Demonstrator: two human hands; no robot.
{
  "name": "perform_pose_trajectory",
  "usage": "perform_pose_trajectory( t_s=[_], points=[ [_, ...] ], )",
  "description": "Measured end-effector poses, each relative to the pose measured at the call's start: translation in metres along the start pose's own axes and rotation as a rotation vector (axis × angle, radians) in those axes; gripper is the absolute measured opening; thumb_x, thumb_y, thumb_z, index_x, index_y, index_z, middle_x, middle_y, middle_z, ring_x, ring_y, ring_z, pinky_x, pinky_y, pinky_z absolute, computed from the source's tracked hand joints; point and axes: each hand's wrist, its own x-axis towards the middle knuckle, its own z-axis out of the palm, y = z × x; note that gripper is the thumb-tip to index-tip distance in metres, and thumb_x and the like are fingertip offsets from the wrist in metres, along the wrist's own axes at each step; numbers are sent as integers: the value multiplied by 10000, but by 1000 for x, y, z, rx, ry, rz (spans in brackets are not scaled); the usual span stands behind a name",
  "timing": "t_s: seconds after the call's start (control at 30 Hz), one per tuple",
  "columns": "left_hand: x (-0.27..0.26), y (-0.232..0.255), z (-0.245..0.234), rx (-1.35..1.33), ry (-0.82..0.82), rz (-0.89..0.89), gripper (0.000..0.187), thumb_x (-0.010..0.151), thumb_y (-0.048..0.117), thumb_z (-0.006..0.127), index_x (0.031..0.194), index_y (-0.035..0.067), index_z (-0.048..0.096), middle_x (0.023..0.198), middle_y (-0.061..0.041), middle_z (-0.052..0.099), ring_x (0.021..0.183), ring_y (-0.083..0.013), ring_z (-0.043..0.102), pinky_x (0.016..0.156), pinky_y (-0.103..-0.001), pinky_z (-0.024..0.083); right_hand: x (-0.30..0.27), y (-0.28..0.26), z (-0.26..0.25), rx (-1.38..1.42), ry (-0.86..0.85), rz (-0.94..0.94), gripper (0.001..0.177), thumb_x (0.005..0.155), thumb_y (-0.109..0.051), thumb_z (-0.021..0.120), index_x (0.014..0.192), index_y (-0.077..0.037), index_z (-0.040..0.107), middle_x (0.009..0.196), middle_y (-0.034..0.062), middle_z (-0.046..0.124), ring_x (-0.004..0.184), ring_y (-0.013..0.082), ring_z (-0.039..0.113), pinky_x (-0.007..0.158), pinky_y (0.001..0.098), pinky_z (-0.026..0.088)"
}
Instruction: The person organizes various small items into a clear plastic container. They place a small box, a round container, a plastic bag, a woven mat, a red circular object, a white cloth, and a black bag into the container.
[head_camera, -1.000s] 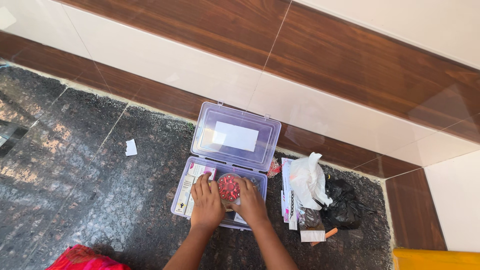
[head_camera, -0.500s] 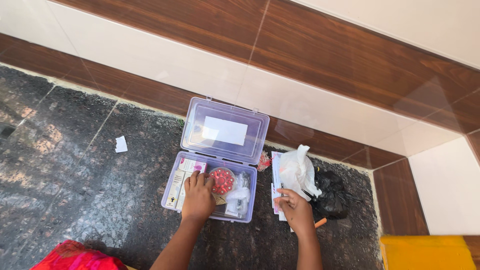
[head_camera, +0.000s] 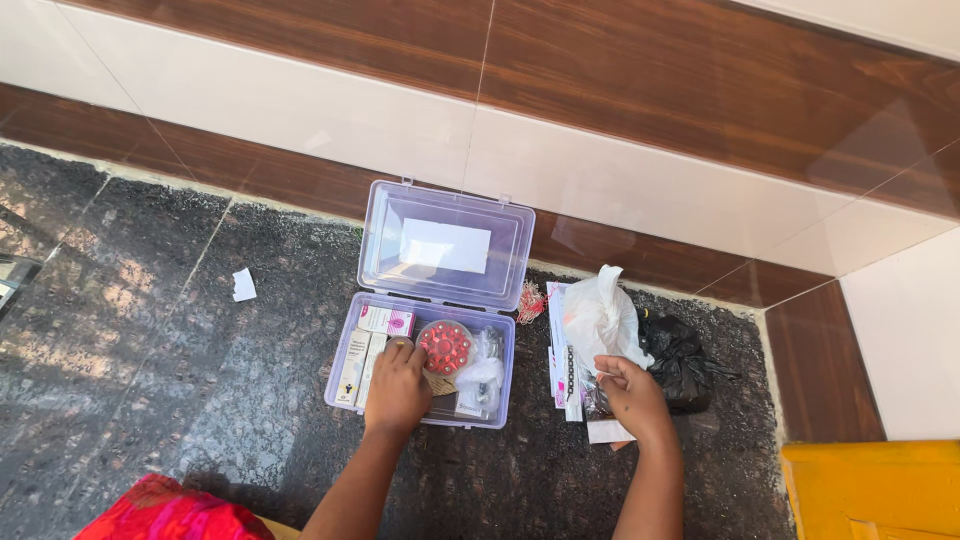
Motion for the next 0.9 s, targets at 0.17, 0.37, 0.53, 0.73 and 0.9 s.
perform_pose_trajectory(
  t_s=[0.17, 0.37, 0.53, 0.73, 0.9],
  points=[
    [-4, -5, 11, -55, -62, -69, 46, 794, 61, 626, 832, 78, 646, 874, -109, 707, 900, -325, 681, 800, -461, 532, 24, 15, 7, 7, -5, -255, 354, 938, -93, 639, 1286, -99, 707, 1197, 69, 782, 1051, 161, 730, 930, 321, 543],
    [-6, -7, 16, -36, -75, -89, 30, 794, 72, 632, 820, 84, 640, 875, -106, 710, 869, -328, 696, 772, -468, 545, 29, 19, 14, -13, 33, -258, 325, 932, -120, 671, 1254, -112, 718, 1156, 89, 795, 1028, 163, 744, 917, 312, 551],
    [-5, -6, 13, -22, -92, -92, 31, 810, 71, 626, 839, 79, 635, 877, -105, 708, 871, -322, 700, 775, -462, 547, 18, -3, 54, -34, 57, -458, 262, 899, -190, 746, 1159, -174, 771, 1120, 109, 782, 1047, 179, 731, 898, 320, 566],
    [-6, -5, 10, -46, -105, -106, 55, 811, 61, 614, 851, 77, 648, 908, -108, 714, 886, -326, 701, 793, -463, 549, -8, -35, 126, -593, 213, -764, 463, 760, -403, 821, 1066, -58, 778, 1514, 164, 486, 1439, 301, 394, 1200, 450, 283],
    [-6, -6, 9, -104, -80, -80, 82, 797, 74, 630, 875, 61, 652, 917, -138, 713, 899, -349, 696, 795, -482, 540, -16, -55, 152, -836, 246, -719, 653, 807, -550, 745, 1097, 34, 751, 1629, 238, 230, 1544, 321, 82, 1222, 523, 26]
  ],
)
